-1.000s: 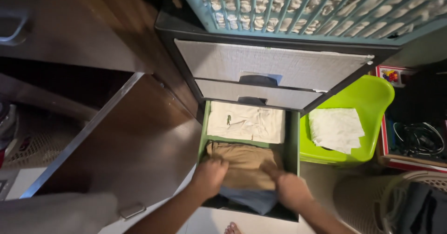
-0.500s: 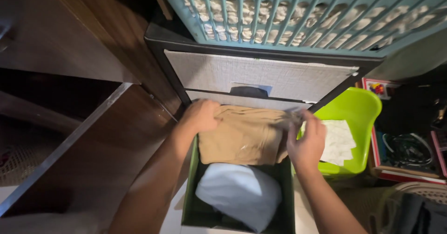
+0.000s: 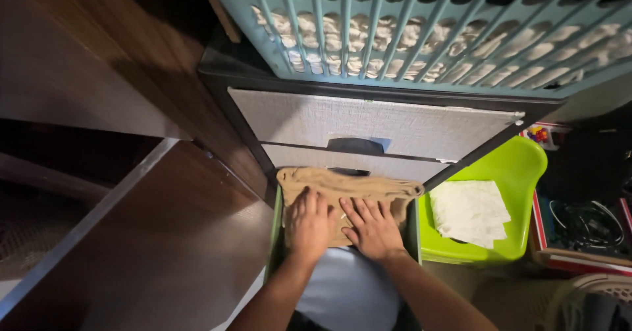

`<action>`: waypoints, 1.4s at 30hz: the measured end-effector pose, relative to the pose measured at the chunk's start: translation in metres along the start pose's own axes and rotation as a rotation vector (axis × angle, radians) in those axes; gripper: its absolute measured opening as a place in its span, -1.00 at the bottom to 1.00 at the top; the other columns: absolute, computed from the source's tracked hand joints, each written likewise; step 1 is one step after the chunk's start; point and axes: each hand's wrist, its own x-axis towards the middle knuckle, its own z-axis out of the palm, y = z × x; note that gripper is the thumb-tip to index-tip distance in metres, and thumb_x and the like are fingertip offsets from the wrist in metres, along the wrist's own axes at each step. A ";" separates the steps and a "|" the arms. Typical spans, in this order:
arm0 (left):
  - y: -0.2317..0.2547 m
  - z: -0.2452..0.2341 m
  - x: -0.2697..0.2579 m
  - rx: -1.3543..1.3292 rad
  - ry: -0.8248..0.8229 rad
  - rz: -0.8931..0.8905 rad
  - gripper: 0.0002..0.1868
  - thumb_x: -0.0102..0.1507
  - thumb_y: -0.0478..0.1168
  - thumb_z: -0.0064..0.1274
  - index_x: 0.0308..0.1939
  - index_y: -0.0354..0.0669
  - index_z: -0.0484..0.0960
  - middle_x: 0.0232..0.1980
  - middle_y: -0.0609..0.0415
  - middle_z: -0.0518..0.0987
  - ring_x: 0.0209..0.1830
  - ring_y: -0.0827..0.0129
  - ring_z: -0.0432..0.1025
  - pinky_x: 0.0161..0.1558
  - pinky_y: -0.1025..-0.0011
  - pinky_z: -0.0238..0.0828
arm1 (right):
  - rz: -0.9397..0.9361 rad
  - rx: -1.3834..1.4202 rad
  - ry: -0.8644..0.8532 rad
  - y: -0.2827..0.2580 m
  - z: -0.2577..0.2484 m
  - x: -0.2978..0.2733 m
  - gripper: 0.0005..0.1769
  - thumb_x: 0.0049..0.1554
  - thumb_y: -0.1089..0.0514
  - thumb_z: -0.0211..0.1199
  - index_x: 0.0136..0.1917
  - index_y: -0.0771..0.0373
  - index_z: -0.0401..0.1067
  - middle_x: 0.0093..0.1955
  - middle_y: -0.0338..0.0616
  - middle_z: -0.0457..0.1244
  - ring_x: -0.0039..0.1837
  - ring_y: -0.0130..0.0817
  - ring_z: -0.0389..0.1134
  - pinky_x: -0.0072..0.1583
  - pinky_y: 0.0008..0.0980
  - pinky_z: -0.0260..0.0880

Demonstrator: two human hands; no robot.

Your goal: Organizing various articles of clothing and undergarments into a set of drawers in a bedroom.

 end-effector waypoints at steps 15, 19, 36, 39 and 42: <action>-0.037 0.023 0.106 -0.098 -0.949 -0.191 -0.22 0.28 0.41 -0.20 0.40 0.04 0.41 0.44 -0.13 0.38 0.45 0.00 0.24 0.48 -0.01 -0.04 | 0.311 0.408 -0.170 0.047 0.011 0.079 -0.39 0.04 -0.35 0.22 0.25 -0.05 0.48 0.26 -0.05 0.34 0.35 0.01 0.29 0.36 0.00 0.21; -0.043 0.017 0.049 0.011 -0.349 -0.048 -0.30 0.25 0.22 0.17 0.30 -0.10 0.41 0.28 -0.20 0.46 0.41 -0.19 0.27 0.52 -0.09 0.01 | 0.309 0.613 -0.114 0.079 0.043 0.092 -0.44 0.11 -0.27 0.22 0.23 0.07 0.51 0.30 -0.04 0.34 0.36 0.03 0.31 0.33 -0.07 0.26; -0.046 0.024 0.004 -0.205 -0.025 -0.616 -0.52 0.17 -0.25 0.17 0.19 -0.12 0.51 0.00 -0.25 0.62 -0.07 -0.19 0.53 -0.05 0.04 0.48 | 0.183 0.663 -0.523 -0.092 -0.033 -0.046 0.19 -0.10 -0.22 0.56 0.59 0.05 -0.03 0.67 0.01 -0.23 0.68 0.08 -0.35 0.55 0.26 -0.39; -0.037 -0.007 0.000 -0.174 -0.163 -0.671 -0.44 0.22 -0.13 0.24 0.25 -0.10 0.40 0.00 -0.26 0.59 -0.06 -0.19 0.52 -0.07 0.03 0.47 | 0.288 0.452 -0.847 -0.092 -0.060 -0.046 0.34 -0.16 -0.21 0.55 0.66 -0.17 -0.24 0.74 -0.14 -0.41 0.72 0.08 -0.52 0.58 0.32 -0.48; -0.016 -0.041 -0.027 -0.236 -0.099 -0.504 -0.27 0.16 -0.10 0.32 0.32 -0.19 0.31 0.04 -0.36 0.55 -0.02 -0.23 0.50 -0.05 0.07 0.46 | 0.290 0.426 -0.940 -0.083 -0.067 -0.062 0.35 -0.16 -0.16 0.54 0.67 -0.23 -0.26 0.76 -0.17 -0.43 0.73 0.13 -0.54 0.57 0.38 -0.46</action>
